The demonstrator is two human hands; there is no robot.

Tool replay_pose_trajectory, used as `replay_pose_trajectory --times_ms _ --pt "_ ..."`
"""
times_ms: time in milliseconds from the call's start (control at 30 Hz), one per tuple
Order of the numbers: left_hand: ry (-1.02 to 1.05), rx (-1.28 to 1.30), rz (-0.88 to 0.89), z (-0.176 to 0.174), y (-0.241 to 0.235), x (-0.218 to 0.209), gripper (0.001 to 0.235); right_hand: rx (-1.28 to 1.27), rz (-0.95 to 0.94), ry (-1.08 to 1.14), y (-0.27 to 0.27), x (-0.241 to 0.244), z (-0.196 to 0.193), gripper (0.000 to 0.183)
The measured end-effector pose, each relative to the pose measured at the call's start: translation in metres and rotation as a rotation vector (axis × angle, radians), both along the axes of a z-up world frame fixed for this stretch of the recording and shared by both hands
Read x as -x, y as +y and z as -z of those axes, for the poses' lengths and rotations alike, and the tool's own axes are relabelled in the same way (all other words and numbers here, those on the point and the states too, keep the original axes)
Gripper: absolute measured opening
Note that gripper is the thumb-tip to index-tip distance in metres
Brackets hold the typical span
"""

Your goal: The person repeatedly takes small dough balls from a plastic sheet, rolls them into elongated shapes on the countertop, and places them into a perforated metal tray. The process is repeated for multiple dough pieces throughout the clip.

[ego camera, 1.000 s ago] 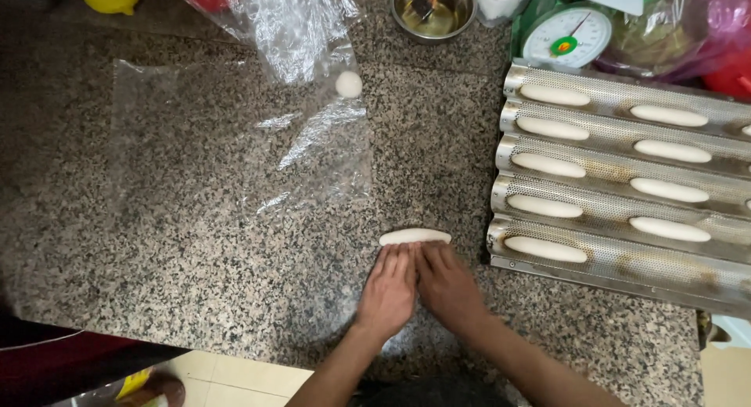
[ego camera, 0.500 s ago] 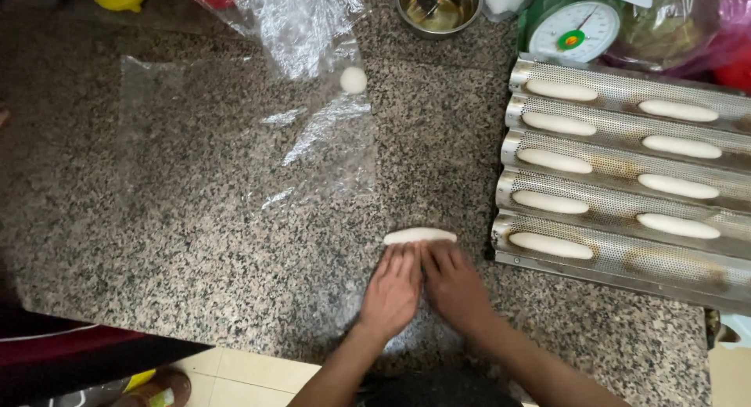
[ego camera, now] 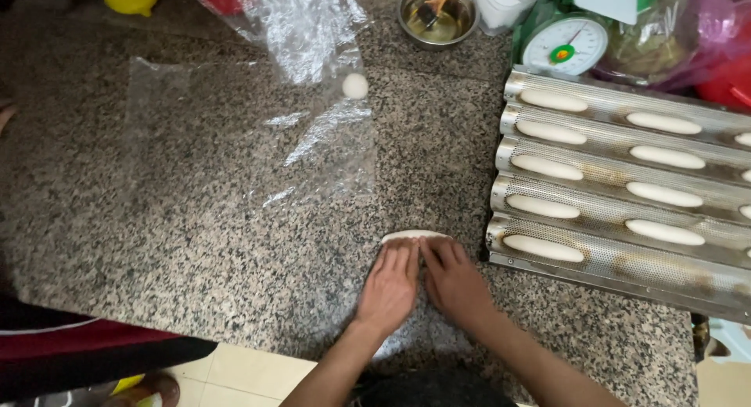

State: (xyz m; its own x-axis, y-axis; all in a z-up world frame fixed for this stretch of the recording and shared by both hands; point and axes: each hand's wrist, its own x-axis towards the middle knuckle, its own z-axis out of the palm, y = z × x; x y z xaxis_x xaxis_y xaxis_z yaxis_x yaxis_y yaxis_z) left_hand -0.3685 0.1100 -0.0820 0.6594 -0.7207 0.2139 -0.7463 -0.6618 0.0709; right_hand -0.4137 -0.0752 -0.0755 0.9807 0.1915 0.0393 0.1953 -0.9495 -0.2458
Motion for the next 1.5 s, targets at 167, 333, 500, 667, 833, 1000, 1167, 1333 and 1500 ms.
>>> replay_pose_trajectory --times_ms 167,333,500,667,833,1000,1167,1333,1500 --pt "-0.006 -0.061 0.066 0.018 0.008 0.019 0.064 0.078 -0.042 -0.022 0.014 0.021 0.012 0.055" --pt "-0.064 -0.131 0.067 -0.015 0.003 0.003 0.049 0.056 0.001 0.121 0.015 0.009 -0.027 0.048" --pt "0.161 0.393 -0.112 -0.085 -0.021 -0.077 0.034 -0.142 0.144 -0.03 -0.015 -0.079 -0.069 0.038" --pt "0.528 0.554 -0.318 -0.056 -0.027 -0.065 0.059 -0.154 0.199 -0.081 0.03 -0.076 -0.029 0.062" --pt "0.556 0.251 0.024 -0.019 0.037 0.073 0.092 -0.145 -0.013 -0.127 0.05 0.088 0.04 0.077" --pt "0.115 0.31 -0.082 -0.031 0.019 0.049 0.069 -0.012 0.116 -0.017 0.052 0.072 0.033 0.077" --pt "0.329 0.175 -0.24 -0.021 -0.041 -0.112 0.075 0.149 0.372 -0.034 0.013 -0.104 0.004 0.072" --pt "0.178 0.047 -0.083 -0.037 -0.033 -0.11 0.079 0.05 0.37 0.02 0.019 -0.092 -0.022 0.073" --pt "0.464 0.349 0.194 -0.002 0.049 0.075 0.081 -0.238 0.127 0.137 0.048 0.094 -0.012 0.068"
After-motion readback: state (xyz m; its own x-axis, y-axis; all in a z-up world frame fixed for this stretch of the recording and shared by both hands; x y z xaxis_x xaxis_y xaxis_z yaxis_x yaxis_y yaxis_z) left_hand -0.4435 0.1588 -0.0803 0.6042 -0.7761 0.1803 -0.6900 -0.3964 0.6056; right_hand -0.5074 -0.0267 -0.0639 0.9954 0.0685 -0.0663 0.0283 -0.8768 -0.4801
